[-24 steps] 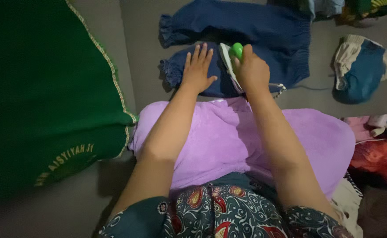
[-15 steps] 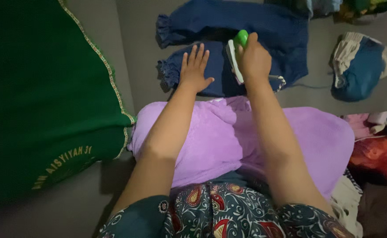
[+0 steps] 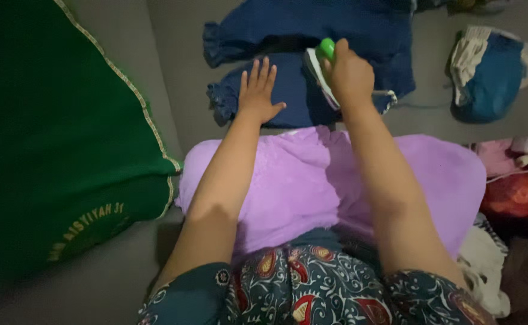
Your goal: The person irons a pair of blue pants on a purple towel, then switches to ironing a light blue patterned garment. They use a green and white iron, smoothing the fabric with their hands between passes.
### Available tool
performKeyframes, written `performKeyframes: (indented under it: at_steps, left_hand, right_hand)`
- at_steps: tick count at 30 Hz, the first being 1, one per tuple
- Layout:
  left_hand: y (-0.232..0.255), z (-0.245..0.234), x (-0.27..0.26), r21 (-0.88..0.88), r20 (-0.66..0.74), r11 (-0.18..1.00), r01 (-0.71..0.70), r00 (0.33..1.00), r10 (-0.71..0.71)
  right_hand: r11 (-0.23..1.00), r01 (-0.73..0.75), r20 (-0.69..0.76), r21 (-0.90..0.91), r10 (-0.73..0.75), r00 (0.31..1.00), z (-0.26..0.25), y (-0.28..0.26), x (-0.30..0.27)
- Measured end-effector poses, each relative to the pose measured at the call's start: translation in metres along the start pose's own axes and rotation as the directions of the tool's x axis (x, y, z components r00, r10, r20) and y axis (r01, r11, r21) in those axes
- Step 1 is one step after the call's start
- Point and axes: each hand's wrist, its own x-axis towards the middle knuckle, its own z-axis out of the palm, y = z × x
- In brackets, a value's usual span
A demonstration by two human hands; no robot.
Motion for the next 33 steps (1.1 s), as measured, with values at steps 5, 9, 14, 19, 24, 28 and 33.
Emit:
performKeyframes:
  at_steps: [5, 9, 14, 19, 24, 28, 33]
  left_hand:
    - [0.0, -0.006, 0.0, 0.031, 0.006, 1.0, 0.002, 1.0, -0.002]
    - [-0.009, -0.015, -0.011, -0.036, -0.075, 0.997, -0.067, 0.995, 0.064]
    - [-0.036, -0.04, -0.039, -0.223, -0.306, 0.973, 0.063, 0.943, -0.131]
    - [-0.078, -0.041, -0.06, -0.579, -0.182, 0.744, 0.332, 0.838, -0.515]
    - [-0.096, -0.027, -0.051, -0.746, 0.194, 0.465, 0.477, 0.823, -0.534]
    - [-0.108, -0.013, -0.044, -0.829, 0.354, 0.235, 0.508, 0.801, -0.482]
    - [-0.1, -0.008, -0.037, -0.877, 0.358, 0.173, 0.448, 0.849, -0.388]
  right_hand:
    - [0.999, 0.035, 0.014, -0.007, -0.035, 0.999, -0.01, 0.019, -0.015]
    - [0.997, 0.074, 0.149, 0.026, -0.077, 0.986, -0.035, 0.028, -0.03]
    - [0.974, 0.226, 0.348, -0.006, -0.21, 0.914, -0.053, 0.01, -0.043]
    - [0.931, 0.364, 0.38, 0.019, -0.343, 0.859, -0.043, -0.033, -0.053]
    - [0.893, 0.435, 0.191, 0.113, -0.45, 0.873, -0.016, -0.078, -0.043]
    - [0.895, 0.434, 0.241, 0.102, -0.445, 0.863, -0.013, -0.085, -0.04]
    - [0.881, 0.473, 0.311, 0.015, -0.454, 0.835, -0.02, -0.064, -0.044]
